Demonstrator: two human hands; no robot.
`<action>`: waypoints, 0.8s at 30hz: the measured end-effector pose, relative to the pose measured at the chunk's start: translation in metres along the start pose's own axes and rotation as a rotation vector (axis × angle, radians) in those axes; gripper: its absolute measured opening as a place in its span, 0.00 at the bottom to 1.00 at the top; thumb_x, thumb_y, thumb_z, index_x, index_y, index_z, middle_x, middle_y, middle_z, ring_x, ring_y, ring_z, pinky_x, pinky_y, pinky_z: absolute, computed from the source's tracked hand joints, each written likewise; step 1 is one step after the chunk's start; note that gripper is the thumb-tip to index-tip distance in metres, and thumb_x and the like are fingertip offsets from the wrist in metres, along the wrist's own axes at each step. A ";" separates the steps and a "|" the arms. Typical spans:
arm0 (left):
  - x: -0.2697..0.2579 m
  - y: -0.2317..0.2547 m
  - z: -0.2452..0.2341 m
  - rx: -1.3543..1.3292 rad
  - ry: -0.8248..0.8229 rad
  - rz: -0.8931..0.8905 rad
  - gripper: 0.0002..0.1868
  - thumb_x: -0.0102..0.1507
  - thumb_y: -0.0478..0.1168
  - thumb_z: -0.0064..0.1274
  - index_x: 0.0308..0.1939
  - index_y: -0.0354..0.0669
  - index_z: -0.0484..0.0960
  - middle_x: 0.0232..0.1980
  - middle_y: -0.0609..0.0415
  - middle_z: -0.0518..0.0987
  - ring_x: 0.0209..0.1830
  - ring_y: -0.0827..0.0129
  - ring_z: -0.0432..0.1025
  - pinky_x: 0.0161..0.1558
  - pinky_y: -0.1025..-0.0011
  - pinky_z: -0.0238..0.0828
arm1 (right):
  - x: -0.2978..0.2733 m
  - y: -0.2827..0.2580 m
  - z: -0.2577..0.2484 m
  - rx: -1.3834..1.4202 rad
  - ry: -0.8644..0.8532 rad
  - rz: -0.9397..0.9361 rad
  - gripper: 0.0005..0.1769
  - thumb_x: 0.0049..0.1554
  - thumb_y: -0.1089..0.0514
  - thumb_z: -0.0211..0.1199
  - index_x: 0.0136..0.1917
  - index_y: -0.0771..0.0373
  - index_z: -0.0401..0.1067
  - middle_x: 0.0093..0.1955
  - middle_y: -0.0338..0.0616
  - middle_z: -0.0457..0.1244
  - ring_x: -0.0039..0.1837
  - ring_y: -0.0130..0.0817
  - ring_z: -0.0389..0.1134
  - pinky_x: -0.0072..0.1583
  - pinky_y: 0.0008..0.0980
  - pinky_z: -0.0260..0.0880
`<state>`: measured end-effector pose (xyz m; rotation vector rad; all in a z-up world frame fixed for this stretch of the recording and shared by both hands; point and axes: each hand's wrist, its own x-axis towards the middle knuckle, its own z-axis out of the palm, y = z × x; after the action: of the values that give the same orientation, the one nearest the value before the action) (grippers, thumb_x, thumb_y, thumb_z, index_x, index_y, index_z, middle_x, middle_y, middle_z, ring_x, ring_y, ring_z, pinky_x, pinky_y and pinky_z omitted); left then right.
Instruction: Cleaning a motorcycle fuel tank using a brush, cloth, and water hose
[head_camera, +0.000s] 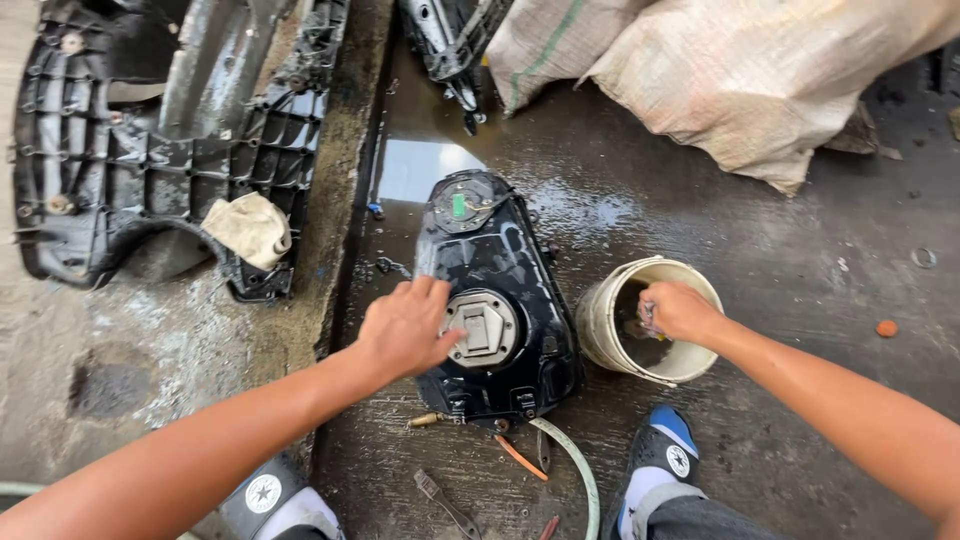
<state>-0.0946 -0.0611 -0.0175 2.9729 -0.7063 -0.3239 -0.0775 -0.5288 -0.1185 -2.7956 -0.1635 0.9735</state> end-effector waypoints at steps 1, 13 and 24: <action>-0.004 0.005 -0.007 0.002 0.000 -0.014 0.33 0.58 0.61 0.57 0.58 0.43 0.74 0.52 0.47 0.78 0.51 0.50 0.79 0.42 0.53 0.81 | -0.002 -0.002 -0.001 -0.004 -0.002 -0.013 0.19 0.53 0.59 0.49 0.41 0.43 0.81 0.50 0.40 0.72 0.60 0.46 0.72 0.60 0.46 0.75; -0.006 0.019 -0.017 -0.075 -0.312 0.108 0.72 0.54 0.72 0.66 0.80 0.33 0.38 0.81 0.26 0.33 0.79 0.26 0.34 0.58 0.22 0.54 | -0.074 -0.169 -0.176 0.320 0.011 -0.224 0.29 0.51 0.68 0.47 0.63 0.54 0.71 0.54 0.43 0.74 0.47 0.36 0.77 0.48 0.34 0.77; -0.005 0.032 -0.043 -0.106 -0.403 -0.004 0.75 0.49 0.71 0.66 0.81 0.33 0.38 0.84 0.33 0.37 0.81 0.32 0.38 0.60 0.25 0.58 | -0.032 -0.263 -0.109 -0.135 0.145 -0.515 0.29 0.65 0.49 0.46 0.79 0.47 0.59 0.84 0.48 0.43 0.81 0.55 0.47 0.75 0.58 0.50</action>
<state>-0.1037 -0.0870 0.0290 2.8330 -0.6883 -0.9468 -0.0467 -0.2908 0.0380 -2.7021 -0.9029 0.6511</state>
